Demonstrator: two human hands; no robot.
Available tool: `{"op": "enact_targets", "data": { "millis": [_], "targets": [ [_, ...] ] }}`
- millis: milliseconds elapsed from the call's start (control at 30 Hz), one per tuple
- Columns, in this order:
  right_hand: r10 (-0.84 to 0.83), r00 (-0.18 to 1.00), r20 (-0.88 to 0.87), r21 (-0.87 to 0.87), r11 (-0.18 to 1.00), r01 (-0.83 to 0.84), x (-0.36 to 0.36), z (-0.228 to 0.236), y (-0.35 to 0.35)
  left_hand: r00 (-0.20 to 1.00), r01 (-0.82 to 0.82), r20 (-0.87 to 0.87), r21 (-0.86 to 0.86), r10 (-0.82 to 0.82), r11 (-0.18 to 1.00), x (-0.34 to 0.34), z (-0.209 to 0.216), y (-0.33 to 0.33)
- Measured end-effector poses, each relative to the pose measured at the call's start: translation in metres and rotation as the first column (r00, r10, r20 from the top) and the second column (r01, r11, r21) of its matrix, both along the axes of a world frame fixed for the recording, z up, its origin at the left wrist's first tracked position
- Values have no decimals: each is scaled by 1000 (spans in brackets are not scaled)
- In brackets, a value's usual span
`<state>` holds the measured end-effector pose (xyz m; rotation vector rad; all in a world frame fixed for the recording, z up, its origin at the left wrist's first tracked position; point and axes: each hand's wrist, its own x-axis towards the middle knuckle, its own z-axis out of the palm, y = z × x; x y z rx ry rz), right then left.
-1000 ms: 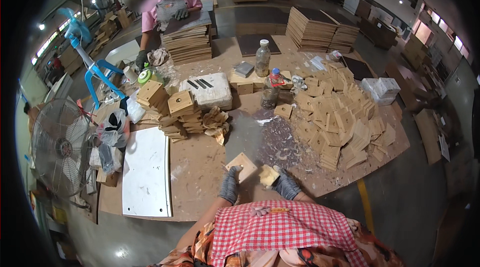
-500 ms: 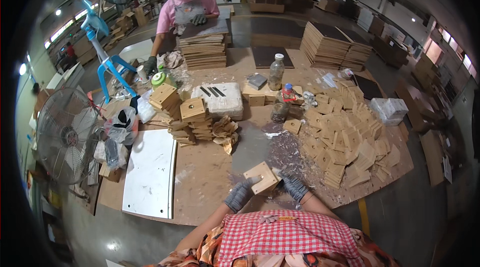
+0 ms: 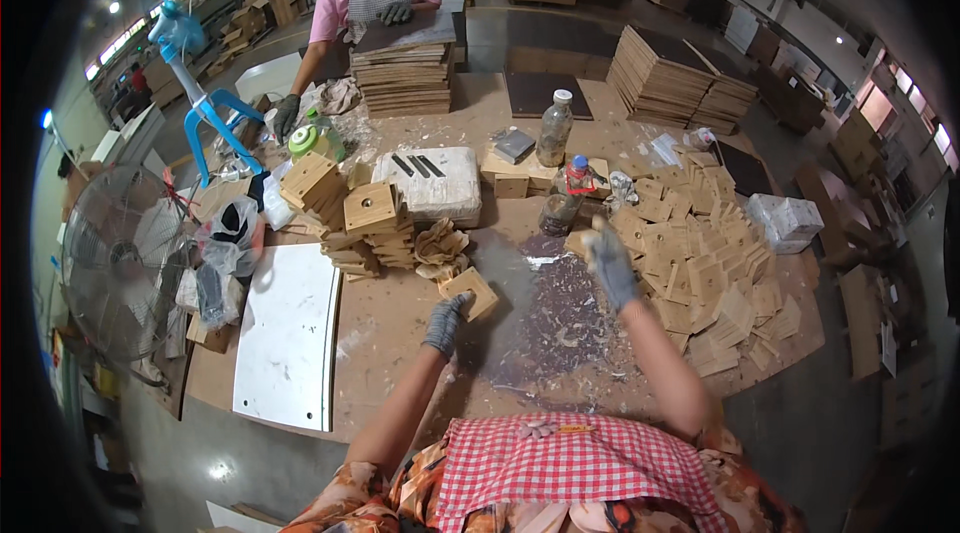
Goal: Applying glue to small wooden blocks and assembling them at a workbench.
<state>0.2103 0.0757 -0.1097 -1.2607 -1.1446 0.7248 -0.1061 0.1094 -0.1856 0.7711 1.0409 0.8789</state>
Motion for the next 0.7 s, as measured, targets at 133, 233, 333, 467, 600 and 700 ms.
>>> {"op": "enact_targets", "data": {
  "millis": [133,233,333,467,600,700],
  "targets": [
    [-264,742,616,52,953,297,15,67,88,997,-62,-32,97,66,993,-1,-39,12],
    [-228,479,848,-27,883,468,-7,84,121,993,-121,0,118,121,986,-14,-25,-2],
    [-215,438,873,-2,896,444,-4,75,138,976,-172,-127,62,179,983,-26,-7,-15],
    [-198,516,833,-16,924,381,12,71,142,968,-161,-173,114,179,980,-42,9,-23],
    [-229,621,750,-54,914,402,5,99,129,974,-172,-125,120,187,978,-57,26,-28],
    [-274,592,758,-4,906,424,2,129,111,976,-195,-71,140,207,971,-63,29,-33]
  ]
}}
